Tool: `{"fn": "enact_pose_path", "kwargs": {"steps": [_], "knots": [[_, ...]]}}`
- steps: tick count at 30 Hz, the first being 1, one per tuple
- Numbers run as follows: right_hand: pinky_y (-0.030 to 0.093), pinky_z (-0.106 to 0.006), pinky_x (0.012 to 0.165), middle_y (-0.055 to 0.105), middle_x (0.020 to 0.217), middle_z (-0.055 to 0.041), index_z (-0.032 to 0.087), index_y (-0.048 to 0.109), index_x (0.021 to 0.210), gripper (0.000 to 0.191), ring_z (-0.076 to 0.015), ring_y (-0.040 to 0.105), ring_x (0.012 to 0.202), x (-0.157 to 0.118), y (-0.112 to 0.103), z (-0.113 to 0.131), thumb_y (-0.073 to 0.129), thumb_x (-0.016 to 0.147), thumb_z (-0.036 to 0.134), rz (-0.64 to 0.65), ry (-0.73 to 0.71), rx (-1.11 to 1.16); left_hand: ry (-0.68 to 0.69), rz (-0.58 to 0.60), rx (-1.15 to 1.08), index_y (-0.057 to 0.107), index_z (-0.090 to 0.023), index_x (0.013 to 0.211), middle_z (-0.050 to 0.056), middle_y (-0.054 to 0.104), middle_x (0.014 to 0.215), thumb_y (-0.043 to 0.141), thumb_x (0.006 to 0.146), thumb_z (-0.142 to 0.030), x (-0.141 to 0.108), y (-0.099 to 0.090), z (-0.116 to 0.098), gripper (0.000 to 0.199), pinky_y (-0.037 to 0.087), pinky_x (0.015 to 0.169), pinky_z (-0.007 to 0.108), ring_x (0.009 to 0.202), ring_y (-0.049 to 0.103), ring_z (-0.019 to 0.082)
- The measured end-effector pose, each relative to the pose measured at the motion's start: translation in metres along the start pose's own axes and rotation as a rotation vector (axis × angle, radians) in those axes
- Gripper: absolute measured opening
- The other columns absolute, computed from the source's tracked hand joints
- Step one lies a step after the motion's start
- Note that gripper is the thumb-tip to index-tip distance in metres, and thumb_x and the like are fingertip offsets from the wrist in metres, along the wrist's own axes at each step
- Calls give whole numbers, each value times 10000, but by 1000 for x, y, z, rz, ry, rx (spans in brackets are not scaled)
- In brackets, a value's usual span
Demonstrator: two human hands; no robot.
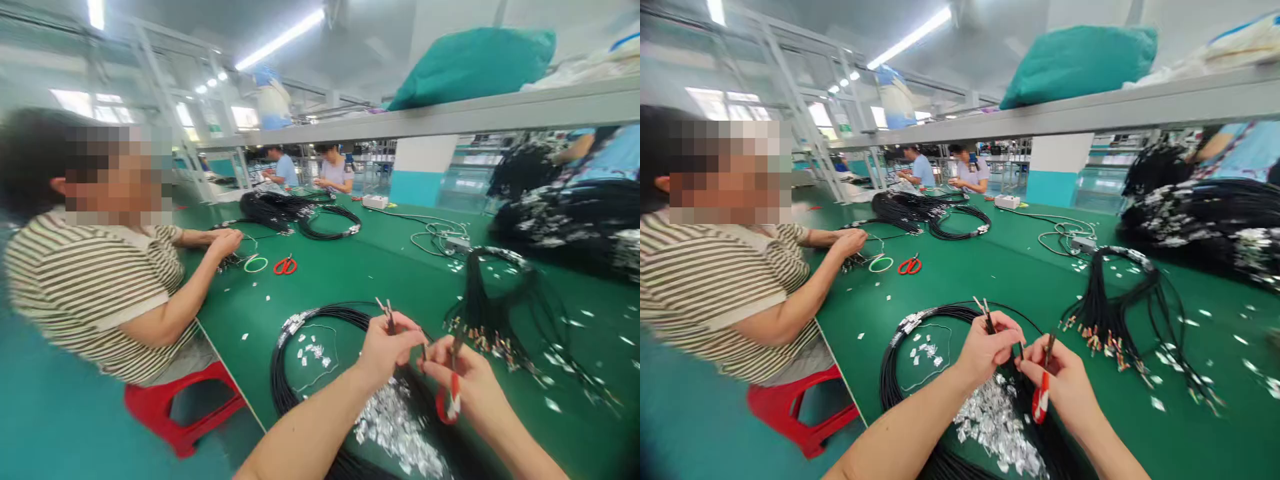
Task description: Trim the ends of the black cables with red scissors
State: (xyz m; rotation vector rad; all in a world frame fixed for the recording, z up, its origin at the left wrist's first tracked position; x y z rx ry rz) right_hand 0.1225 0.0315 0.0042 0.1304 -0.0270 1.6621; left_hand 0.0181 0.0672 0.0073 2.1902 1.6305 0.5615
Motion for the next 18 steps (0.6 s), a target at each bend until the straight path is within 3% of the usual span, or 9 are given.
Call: {"fn": "enact_pose_path", "kwargs": {"steps": [5, 9, 11, 14, 16, 18], "knots": [[400, -259, 607, 495, 613, 52, 189, 419, 618, 286, -112, 507, 605, 0, 0, -3, 703, 611, 212, -47, 20, 123, 20, 73, -36, 533, -136, 672, -5, 603, 577, 638, 677, -239, -3, 1, -1, 148, 166, 321, 182, 288, 291, 5], [393, -241, 568, 459, 610, 59, 188, 424, 637, 313, -99, 479, 572, 2, -7, -5, 723, 580, 260, -163, -1, 99, -101, 224, -60, 504, -139, 681, 25, 630, 671, 597, 700, -202, -5, 8, 6, 114, 230, 371, 188, 343, 362, 21], [389, -239, 558, 492, 630, 39, 184, 457, 659, 272, -103, 479, 575, 2, -6, 1, 689, 625, 323, -132, -37, -41, -125, 229, -50, 504, -134, 660, 29, 619, 654, 583, 704, -188, -5, 6, 5, 106, 241, 386, 185, 386, 387, 32], [369, -227, 552, 537, 657, 17, 191, 559, 784, 198, -106, 467, 583, -3, -5, 22, 610, 712, 368, -64, -143, -468, -138, 218, 3, 519, -130, 659, 32, 606, 655, 585, 707, -182, -5, 3, 1, 97, 235, 384, 176, 442, 419, 46], [317, -212, 502, 480, 561, 39, 194, 585, 781, 193, -94, 406, 522, -8, -3, 35, 599, 724, 378, -17, -196, -753, -136, 209, 29, 526, -132, 666, 34, 601, 668, 585, 713, -183, -6, 2, -3, 91, 224, 374, 170, 475, 440, 55], [282, -204, 468, 428, 502, 53, 183, 595, 793, 196, -78, 338, 472, -14, -1, 42, 527, 778, 365, 36, -200, -830, -130, 198, 37, 525, -136, 667, 32, 591, 658, 583, 720, -187, -7, 1, -6, 94, 212, 361, 163, 502, 465, 68]]}}
Point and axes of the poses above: each hand's wrist, its own x-axis towards the middle knuckle, its own y-axis out of the palm, z = x × y, the point moved 7 cm from there along x, towards the middle knuckle
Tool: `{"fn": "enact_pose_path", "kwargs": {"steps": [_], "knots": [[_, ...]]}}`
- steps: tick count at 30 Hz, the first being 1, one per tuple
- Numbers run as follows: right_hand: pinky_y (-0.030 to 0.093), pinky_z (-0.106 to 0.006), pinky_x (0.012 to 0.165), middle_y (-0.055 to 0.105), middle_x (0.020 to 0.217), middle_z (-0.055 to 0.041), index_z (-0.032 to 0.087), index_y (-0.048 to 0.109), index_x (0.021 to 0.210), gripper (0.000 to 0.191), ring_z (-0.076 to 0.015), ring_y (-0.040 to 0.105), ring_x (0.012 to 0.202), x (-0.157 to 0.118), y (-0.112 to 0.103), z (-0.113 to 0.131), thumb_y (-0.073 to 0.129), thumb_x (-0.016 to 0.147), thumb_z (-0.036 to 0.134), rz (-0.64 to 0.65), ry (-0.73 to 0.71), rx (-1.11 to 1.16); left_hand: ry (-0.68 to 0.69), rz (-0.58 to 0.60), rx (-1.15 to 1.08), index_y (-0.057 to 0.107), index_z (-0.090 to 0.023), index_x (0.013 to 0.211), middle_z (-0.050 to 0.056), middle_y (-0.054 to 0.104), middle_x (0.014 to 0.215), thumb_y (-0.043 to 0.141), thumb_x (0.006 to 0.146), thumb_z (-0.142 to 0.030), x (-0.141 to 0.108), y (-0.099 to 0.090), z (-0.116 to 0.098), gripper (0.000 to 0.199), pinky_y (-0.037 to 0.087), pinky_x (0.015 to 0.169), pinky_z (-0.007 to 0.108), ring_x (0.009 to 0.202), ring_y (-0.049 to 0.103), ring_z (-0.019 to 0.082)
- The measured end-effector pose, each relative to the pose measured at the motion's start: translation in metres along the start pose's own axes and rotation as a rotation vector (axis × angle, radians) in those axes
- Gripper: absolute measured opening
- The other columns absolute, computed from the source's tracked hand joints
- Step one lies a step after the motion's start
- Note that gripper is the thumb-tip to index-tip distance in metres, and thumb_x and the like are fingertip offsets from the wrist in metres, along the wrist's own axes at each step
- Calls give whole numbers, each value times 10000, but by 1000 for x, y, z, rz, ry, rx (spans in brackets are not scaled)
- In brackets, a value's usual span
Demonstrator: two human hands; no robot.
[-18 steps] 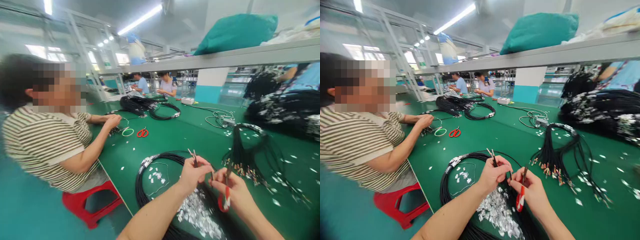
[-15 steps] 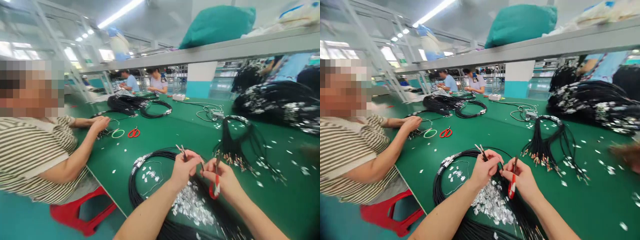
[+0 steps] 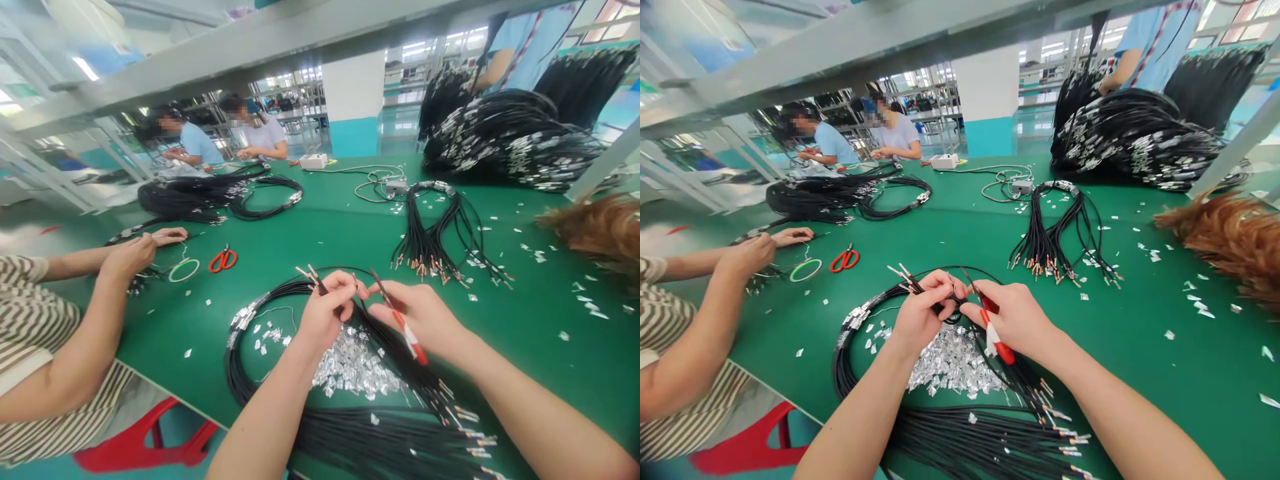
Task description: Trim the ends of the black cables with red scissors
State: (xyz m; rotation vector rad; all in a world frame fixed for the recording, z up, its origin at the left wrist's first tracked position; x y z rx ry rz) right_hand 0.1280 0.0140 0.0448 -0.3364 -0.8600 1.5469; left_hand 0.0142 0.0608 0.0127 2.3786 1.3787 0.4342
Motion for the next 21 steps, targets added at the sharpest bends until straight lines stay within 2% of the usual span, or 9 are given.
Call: {"fn": "enact_pose_path", "kwargs": {"steps": [3, 7, 13, 17, 21], "knots": [[259, -199, 447, 401, 492, 52, 157, 583, 715, 231, -71, 308, 464, -4, 0, 7, 464, 804, 334, 82, 16, 61, 27, -47, 14, 520, -142, 674, 26, 575, 640, 586, 721, -197, -2, -1, -5, 99, 199, 344, 154, 535, 509, 88], [245, -198, 438, 402, 492, 47, 148, 539, 606, 279, -67, 326, 463, -5, 12, 11, 463, 792, 341, 207, 57, 101, 57, -96, 57, 528, -143, 694, 24, 566, 632, 602, 714, -219, -4, -2, -8, 108, 184, 326, 151, 550, 549, 111], [255, -193, 416, 445, 459, 49, 154, 552, 643, 264, -66, 389, 425, -5, 21, 5, 452, 804, 337, 254, 128, 149, 122, -139, 115, 553, -137, 681, 9, 559, 599, 602, 714, -218, -6, -3, -8, 100, 202, 325, 158, 442, 448, 56], [273, -182, 380, 456, 418, 57, 166, 515, 636, 250, -64, 411, 369, -8, 24, 4, 461, 804, 343, 290, 198, 285, 186, -175, 165, 568, -144, 692, -7, 538, 575, 587, 734, -227, -7, -5, -10, 95, 210, 326, 167, 401, 398, 41], [313, -185, 341, 467, 398, 55, 179, 444, 575, 318, -69, 425, 313, -12, 28, 4, 457, 805, 399, 328, 327, 468, 219, -167, 215, 569, -153, 691, -26, 503, 546, 580, 744, -248, -9, -4, -8, 109, 214, 328, 173, 377, 356, 34]]}}
Point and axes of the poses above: each hand's wrist, its own x-axis towards the middle knuckle, its own y-axis out of the palm, z = x × y, the point moved 7 cm from there along x, towards the middle knuckle
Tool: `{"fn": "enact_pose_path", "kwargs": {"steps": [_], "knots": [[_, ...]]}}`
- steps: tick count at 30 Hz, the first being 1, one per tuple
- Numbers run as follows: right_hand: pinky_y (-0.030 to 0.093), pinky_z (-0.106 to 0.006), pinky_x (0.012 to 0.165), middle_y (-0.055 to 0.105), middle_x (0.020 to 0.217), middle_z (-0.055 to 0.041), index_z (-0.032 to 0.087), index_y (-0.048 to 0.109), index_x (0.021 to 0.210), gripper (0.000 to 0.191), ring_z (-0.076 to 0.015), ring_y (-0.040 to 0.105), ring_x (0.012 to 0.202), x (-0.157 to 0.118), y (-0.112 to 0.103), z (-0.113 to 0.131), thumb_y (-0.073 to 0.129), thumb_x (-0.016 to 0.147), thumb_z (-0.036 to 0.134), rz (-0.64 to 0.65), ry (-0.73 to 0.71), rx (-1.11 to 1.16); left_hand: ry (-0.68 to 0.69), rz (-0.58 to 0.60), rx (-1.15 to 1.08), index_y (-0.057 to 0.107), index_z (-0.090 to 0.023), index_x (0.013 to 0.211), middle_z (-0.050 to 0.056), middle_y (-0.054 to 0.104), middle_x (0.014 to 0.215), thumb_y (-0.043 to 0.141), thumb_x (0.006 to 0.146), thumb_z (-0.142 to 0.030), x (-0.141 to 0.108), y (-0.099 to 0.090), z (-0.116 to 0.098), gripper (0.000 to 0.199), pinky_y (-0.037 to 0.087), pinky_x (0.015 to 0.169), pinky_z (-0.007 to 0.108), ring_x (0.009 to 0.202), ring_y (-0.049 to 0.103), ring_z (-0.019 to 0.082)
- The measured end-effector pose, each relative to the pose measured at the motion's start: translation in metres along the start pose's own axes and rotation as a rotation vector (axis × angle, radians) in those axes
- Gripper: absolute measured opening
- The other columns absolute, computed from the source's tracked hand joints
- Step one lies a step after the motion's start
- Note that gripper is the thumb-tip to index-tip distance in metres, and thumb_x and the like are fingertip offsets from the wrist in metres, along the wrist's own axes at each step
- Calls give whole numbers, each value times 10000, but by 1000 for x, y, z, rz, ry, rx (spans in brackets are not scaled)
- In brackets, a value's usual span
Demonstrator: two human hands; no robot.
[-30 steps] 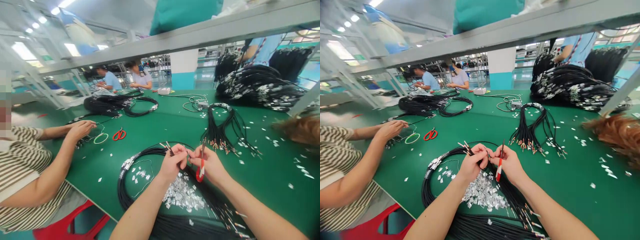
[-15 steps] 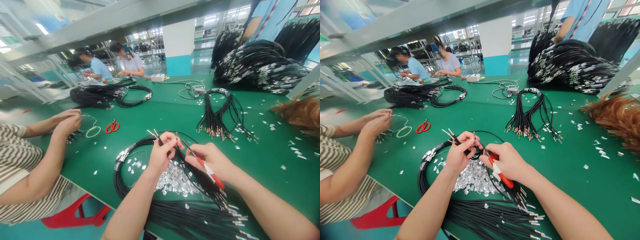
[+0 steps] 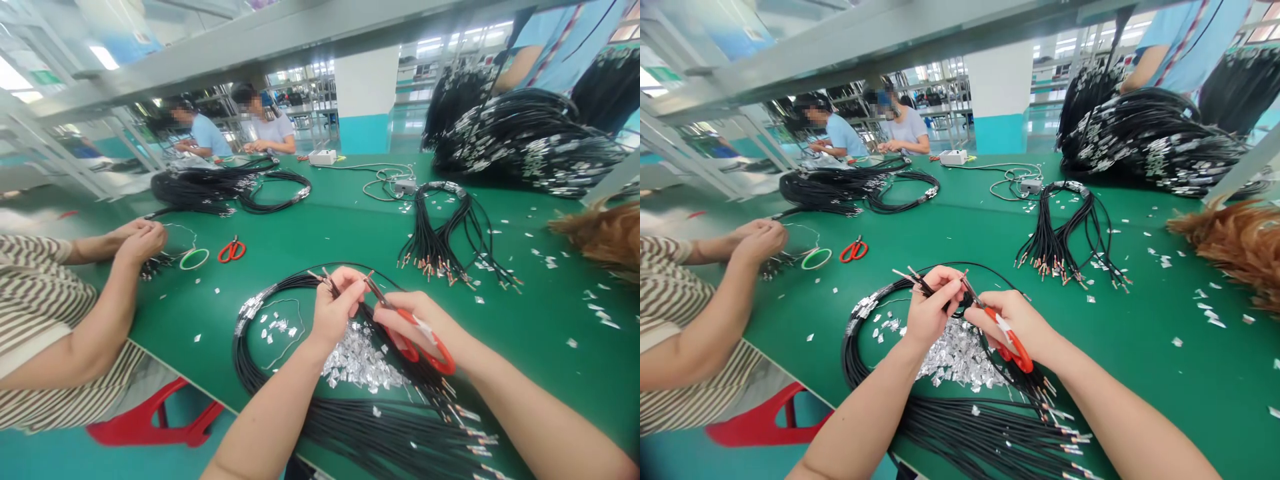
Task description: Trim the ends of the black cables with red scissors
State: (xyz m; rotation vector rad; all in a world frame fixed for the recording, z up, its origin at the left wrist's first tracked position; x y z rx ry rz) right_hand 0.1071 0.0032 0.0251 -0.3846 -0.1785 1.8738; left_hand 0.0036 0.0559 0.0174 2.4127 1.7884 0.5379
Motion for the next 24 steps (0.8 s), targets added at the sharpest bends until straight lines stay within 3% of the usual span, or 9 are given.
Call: {"fn": "enact_pose_path", "kwargs": {"steps": [6, 10, 14, 17, 20, 24], "knots": [[335, -182, 336, 434, 348, 73, 160, 516, 662, 300, -69, 406, 289, 0, 8, 4, 464, 810, 415, -21, -46, 186, 62, -81, 37, 558, -163, 683, -44, 465, 517, 578, 741, -267, -2, -5, -1, 121, 211, 330, 178, 377, 339, 39], [285, -177, 310, 396, 345, 81, 177, 443, 573, 310, -57, 357, 279, 0, 10, 4, 506, 784, 396, -74, -56, 246, 15, -64, 10, 557, -162, 678, -34, 494, 534, 574, 737, -267, 0, -4, -1, 121, 211, 337, 186, 383, 355, 44], [304, -193, 333, 383, 375, 85, 185, 471, 638, 247, -66, 365, 311, -4, -10, 8, 523, 776, 383, -284, -139, 225, -33, -65, -20, 551, -150, 674, -4, 548, 581, 575, 730, -260, 2, -4, -1, 125, 213, 345, 188, 411, 398, 55], [448, -230, 494, 577, 588, 25, 197, 522, 827, 201, -111, 547, 507, -8, -29, 11, 623, 713, 327, -477, -293, 115, -55, 3, -43, 551, -144, 679, 19, 585, 625, 584, 726, -261, 3, 2, 1, 131, 236, 363, 189, 445, 453, 65], [488, -302, 709, 638, 882, -39, 223, 491, 933, 286, -164, 610, 784, -4, -37, 7, 645, 705, 300, -535, -412, 112, -106, 141, -49, 557, -140, 695, 24, 603, 628, 606, 711, -262, 0, 14, 8, 132, 248, 378, 191, 453, 477, 71], [485, -299, 661, 623, 806, -34, 214, 501, 879, 173, -151, 594, 688, -5, -39, 10, 591, 743, 269, -551, -439, 45, -153, 237, -5, 567, -138, 684, -30, 519, 516, 656, 666, -259, -1, 22, 13, 151, 276, 385, 186, 400, 394, 44]]}}
Point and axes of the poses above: each hand's wrist, its own x-axis towards the middle knuckle, its own y-axis out of the palm, z = x × y, the point moved 7 cm from there along x, towards the middle knuckle
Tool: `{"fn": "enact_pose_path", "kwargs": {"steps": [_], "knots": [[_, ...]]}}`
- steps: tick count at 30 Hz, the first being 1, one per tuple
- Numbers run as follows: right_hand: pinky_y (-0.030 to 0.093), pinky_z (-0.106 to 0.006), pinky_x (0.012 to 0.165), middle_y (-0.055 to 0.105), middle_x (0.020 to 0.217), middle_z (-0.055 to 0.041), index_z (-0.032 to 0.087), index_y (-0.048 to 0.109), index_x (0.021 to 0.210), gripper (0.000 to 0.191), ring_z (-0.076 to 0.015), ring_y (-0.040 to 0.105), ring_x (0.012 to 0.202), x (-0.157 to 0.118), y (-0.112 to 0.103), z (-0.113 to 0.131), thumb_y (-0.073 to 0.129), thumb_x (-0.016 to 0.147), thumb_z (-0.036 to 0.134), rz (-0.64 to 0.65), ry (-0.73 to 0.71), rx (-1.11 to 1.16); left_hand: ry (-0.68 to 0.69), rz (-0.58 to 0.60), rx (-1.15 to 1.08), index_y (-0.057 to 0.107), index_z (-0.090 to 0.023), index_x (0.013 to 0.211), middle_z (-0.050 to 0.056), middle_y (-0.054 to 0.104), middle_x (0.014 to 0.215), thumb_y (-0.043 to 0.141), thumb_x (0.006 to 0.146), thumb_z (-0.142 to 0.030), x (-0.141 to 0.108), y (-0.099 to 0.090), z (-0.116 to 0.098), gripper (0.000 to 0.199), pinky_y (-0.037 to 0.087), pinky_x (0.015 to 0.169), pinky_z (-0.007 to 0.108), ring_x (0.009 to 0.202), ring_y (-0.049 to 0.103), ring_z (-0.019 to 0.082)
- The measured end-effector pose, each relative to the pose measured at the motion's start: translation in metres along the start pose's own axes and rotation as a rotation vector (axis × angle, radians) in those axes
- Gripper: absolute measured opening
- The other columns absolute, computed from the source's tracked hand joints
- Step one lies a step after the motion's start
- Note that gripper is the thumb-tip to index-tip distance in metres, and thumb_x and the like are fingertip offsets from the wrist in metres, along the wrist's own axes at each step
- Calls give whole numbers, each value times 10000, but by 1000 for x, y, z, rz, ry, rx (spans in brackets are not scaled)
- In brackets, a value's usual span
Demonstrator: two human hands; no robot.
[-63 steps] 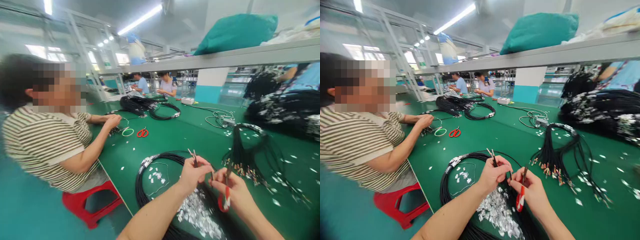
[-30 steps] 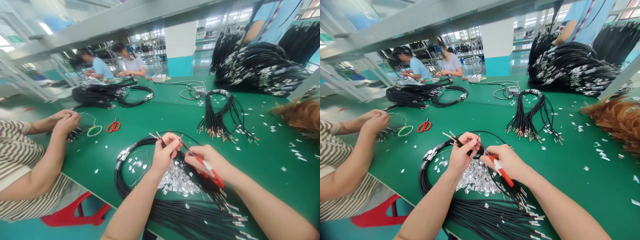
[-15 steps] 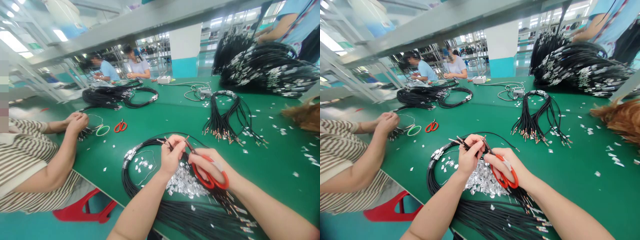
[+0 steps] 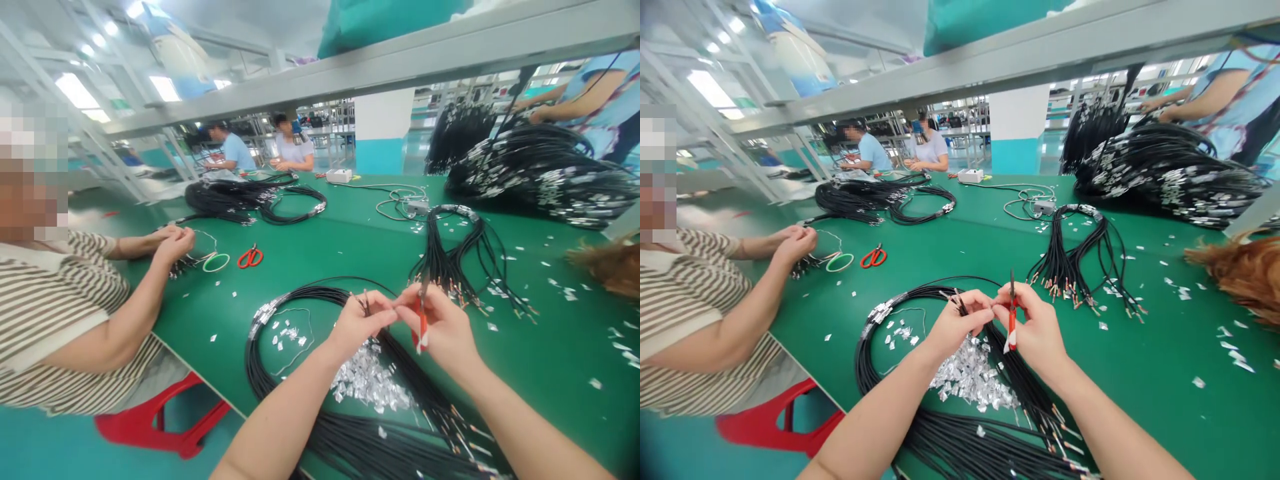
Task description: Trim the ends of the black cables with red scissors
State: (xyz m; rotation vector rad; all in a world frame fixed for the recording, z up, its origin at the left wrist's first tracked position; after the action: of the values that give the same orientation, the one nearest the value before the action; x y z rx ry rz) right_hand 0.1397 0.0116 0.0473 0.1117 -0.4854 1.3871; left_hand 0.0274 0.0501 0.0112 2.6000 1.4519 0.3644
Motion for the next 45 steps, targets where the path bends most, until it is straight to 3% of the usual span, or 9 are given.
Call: {"fn": "enact_pose_path", "kwargs": {"steps": [2, 5, 6, 10, 13, 17, 27, 35, 45], "knots": [[469, -271, 633, 619, 752, -19, 210, 517, 830, 113, -140, 577, 654, -2, -1, 14, 580, 737, 223, 99, -40, -97, 16, -26, -44, 544, -140, 643, -40, 486, 497, 675, 650, -262, 2, -5, -2, 179, 289, 385, 186, 400, 403, 46], [426, -218, 532, 599, 607, 21, 211, 557, 738, 46, -112, 533, 542, -19, 15, 27, 571, 720, 171, 668, -33, -239, 6, -15, -179, 429, -156, 545, -71, 383, 413, 663, 667, -326, 5, -10, -2, 314, 192, 328, 181, 318, 320, 29], [390, -207, 474, 580, 557, 29, 214, 566, 719, 33, -104, 504, 494, -23, 11, 29, 570, 722, 181, 738, -38, -313, -3, 5, -211, 387, -163, 524, -80, 345, 392, 650, 680, -353, 5, -10, -2, 360, 155, 320, 183, 299, 282, 23], [341, -219, 424, 555, 500, 27, 228, 588, 729, 21, -103, 457, 423, -5, -27, 27, 583, 725, 248, 332, -19, -596, -36, 87, -137, 369, -171, 521, -72, 351, 385, 597, 721, -403, 4, -1, 3, 382, 149, 337, 197, 311, 266, 29], [409, -232, 448, 603, 589, -1, 215, 531, 756, 92, -117, 519, 469, 1, -36, 26, 561, 756, 302, 54, 31, -365, -76, 116, 67, 411, -168, 552, -73, 370, 373, 587, 723, -402, -2, 11, 9, 339, 186, 376, 210, 326, 273, 37], [503, -274, 560, 656, 764, -45, 208, 519, 798, 134, -160, 613, 649, -1, -19, 33, 607, 727, 279, 25, -31, -29, -118, 177, 283, 416, -162, 531, -72, 342, 430, 592, 702, -379, -9, 25, 16, 327, 197, 431, 223, 404, 281, 49], [503, -273, 600, 618, 757, -26, 210, 531, 794, 84, -139, 591, 668, -7, -12, 44, 596, 742, 198, 107, -102, 11, -107, 145, 320, 453, -149, 553, -62, 314, 517, 643, 653, -369, -9, 22, 14, 307, 211, 494, 228, 505, 276, 69], [474, -247, 515, 596, 692, 4, 196, 455, 784, 212, -100, 539, 546, 5, -15, 19, 637, 698, 262, 36, 84, 165, 252, 84, 253, 597, -162, 725, 48, 552, 725, 491, 797, -364, -11, 18, -16, 239, 378, 632, 269, 689, 494, 149], [472, -252, 462, 581, 694, 38, 203, 428, 828, 228, -91, 558, 474, 2, 1, 10, 618, 701, 196, 116, 173, 463, -90, 135, 53, 618, -130, 734, 29, 597, 613, 579, 747, -280, -10, 18, 4, 156, 228, 436, 210, 446, 342, 54]]}}
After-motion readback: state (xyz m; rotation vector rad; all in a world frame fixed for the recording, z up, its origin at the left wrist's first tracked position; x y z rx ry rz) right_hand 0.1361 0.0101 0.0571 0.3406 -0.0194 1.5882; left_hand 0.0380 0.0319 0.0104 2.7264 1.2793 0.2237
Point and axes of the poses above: each hand's wrist, its own x-axis towards the middle knuckle, its own y-axis out of the palm, z = x × y, the point moved 7 cm from there along x, towards the middle knuckle
